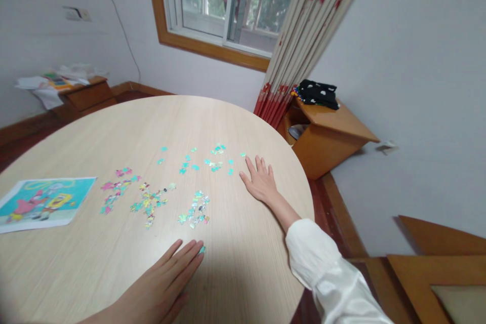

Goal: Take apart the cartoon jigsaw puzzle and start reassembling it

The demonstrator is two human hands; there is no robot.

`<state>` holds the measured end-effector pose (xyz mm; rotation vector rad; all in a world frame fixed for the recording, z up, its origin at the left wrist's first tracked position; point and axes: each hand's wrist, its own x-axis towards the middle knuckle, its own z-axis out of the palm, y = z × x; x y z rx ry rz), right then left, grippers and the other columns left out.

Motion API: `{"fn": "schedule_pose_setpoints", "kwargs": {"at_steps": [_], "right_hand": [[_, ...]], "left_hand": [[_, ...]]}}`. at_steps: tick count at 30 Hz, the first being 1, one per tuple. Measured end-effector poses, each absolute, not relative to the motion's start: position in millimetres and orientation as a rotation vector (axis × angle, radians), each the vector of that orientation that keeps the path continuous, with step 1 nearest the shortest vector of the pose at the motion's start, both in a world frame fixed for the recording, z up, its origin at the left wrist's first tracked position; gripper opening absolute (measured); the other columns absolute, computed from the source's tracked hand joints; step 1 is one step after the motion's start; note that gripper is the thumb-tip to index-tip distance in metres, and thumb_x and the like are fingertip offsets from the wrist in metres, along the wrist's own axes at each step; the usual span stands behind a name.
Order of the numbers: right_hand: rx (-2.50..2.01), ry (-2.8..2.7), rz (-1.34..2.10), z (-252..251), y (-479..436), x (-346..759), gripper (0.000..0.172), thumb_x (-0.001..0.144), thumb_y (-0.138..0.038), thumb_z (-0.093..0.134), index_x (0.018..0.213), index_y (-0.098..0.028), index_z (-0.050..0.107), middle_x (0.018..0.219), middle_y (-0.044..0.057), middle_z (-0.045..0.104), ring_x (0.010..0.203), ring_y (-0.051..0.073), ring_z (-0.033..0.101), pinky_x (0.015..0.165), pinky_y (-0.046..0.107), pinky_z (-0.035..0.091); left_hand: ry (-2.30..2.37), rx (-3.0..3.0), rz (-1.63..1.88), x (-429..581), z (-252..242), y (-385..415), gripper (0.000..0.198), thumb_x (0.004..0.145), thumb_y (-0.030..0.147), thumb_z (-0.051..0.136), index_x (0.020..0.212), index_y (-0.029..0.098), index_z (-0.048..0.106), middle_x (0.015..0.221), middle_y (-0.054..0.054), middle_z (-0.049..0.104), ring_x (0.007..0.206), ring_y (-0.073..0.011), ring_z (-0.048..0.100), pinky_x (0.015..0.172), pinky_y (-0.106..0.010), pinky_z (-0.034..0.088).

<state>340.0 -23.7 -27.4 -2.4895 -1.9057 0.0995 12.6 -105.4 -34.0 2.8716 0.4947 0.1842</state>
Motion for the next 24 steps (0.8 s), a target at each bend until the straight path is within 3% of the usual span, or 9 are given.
{"fn": "schedule_pose_setpoints", "kwargs": {"at_steps": [11,18,21,24], "right_hand": [[-2.327,-2.020,0.219,-25,76,296,0.069,0.092,-0.063,0.013,0.150,-0.025,0.018,0.158,0.010,0.012,0.145,0.028,0.007,0.114,0.056,0.005],[-2.162,-2.016,0.323,-11,83,282,0.070,0.091,-0.065,0.014,0.151,-0.029,0.009,0.159,0.010,0.000,0.145,0.032,-0.003,0.110,0.064,0.006],[-2.083,-2.239,0.193,-12,72,268,0.070,0.089,-0.067,0.022,0.149,-0.033,0.016,0.159,0.008,0.000,0.144,0.033,-0.004,0.110,0.064,0.001],[-2.044,-2.369,0.160,-17,74,251,0.069,0.089,-0.068,0.021,0.149,-0.034,0.020,0.159,0.008,0.006,0.145,0.033,0.002,0.111,0.061,0.004]], "left_hand": [[0.445,2.866,0.199,10,-49,-105,0.080,0.080,0.008,0.047,0.150,0.013,0.009,0.150,-0.014,0.031,0.139,-0.0258,0.029,0.112,-0.045,0.030],[0.443,2.855,0.172,12,-51,-104,0.069,0.081,0.010,0.050,0.145,0.009,0.027,0.149,-0.014,0.034,0.139,-0.0263,0.030,0.113,-0.044,0.030],[0.455,2.852,0.152,15,-48,-105,0.066,0.081,0.011,0.051,0.143,0.009,0.032,0.148,-0.014,0.036,0.138,-0.0259,0.031,0.114,-0.044,0.029],[0.455,2.846,0.117,17,-44,-105,0.065,0.080,0.011,0.053,0.142,0.008,0.034,0.148,-0.015,0.037,0.137,-0.0260,0.033,0.113,-0.043,0.029]]}}
